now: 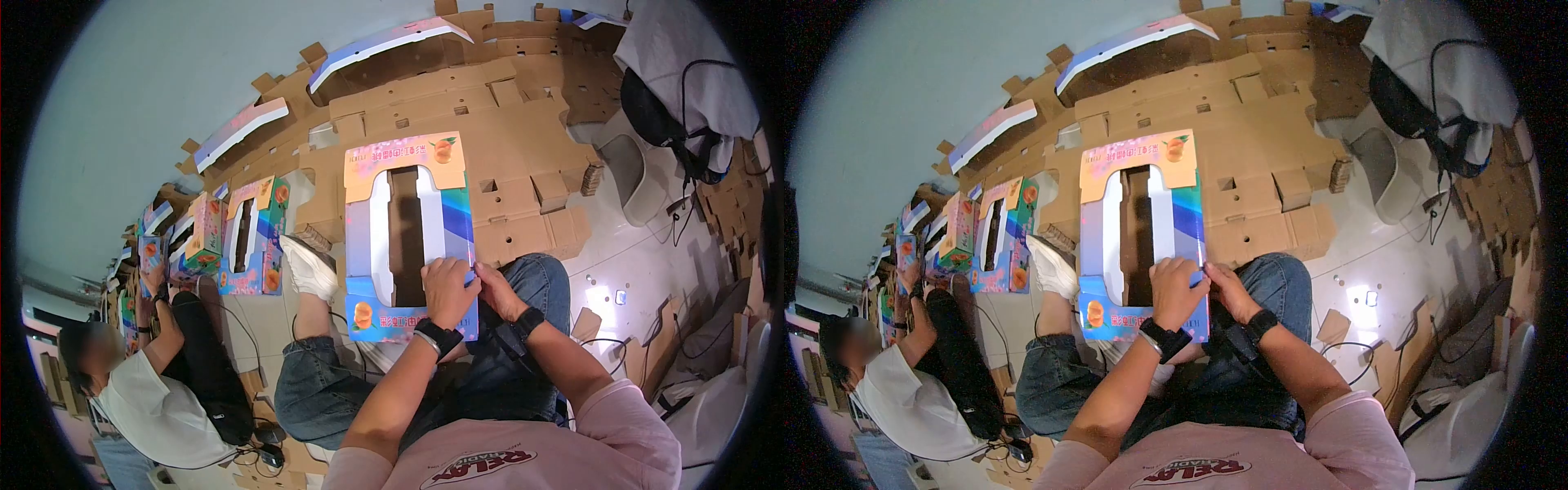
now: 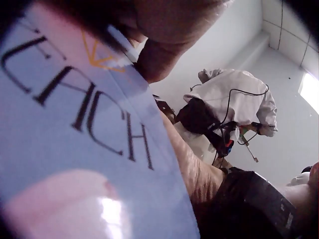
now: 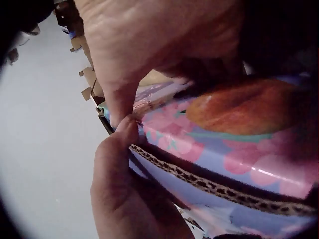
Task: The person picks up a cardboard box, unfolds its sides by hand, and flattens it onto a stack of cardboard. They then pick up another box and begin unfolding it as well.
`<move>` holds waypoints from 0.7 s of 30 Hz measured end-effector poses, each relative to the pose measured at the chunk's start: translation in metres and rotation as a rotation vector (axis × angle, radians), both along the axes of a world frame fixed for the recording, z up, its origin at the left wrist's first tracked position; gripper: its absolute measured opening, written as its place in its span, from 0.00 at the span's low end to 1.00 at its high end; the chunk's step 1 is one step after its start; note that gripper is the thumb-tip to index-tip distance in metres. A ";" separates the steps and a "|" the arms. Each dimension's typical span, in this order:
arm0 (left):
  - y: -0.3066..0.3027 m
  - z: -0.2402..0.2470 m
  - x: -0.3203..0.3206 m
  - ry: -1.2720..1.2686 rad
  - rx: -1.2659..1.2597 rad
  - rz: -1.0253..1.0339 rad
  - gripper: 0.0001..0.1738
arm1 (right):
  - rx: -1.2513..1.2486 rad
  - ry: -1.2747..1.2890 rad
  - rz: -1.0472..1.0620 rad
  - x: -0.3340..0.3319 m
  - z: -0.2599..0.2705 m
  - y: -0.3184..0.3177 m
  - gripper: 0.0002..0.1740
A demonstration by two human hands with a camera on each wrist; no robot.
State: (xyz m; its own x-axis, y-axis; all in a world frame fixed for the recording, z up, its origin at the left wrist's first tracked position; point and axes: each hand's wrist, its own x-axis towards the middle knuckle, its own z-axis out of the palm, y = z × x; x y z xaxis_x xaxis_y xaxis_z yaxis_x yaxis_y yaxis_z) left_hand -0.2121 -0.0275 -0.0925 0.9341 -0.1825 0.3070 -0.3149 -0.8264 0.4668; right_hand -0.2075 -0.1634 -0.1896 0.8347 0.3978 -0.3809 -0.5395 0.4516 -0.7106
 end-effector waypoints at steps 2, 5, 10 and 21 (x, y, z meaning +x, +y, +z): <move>0.000 0.001 0.000 0.006 0.004 -0.003 0.11 | 0.010 0.002 -0.004 0.000 -0.001 0.000 0.25; 0.001 0.000 0.000 0.012 0.010 -0.007 0.11 | 0.029 0.024 -0.015 0.000 0.005 0.000 0.25; 0.000 0.000 0.000 0.015 0.006 -0.010 0.11 | 0.059 -0.005 -0.016 0.000 0.008 0.001 0.26; 0.000 0.002 -0.001 0.031 0.011 -0.005 0.11 | 0.017 0.020 -0.020 0.002 0.007 0.001 0.22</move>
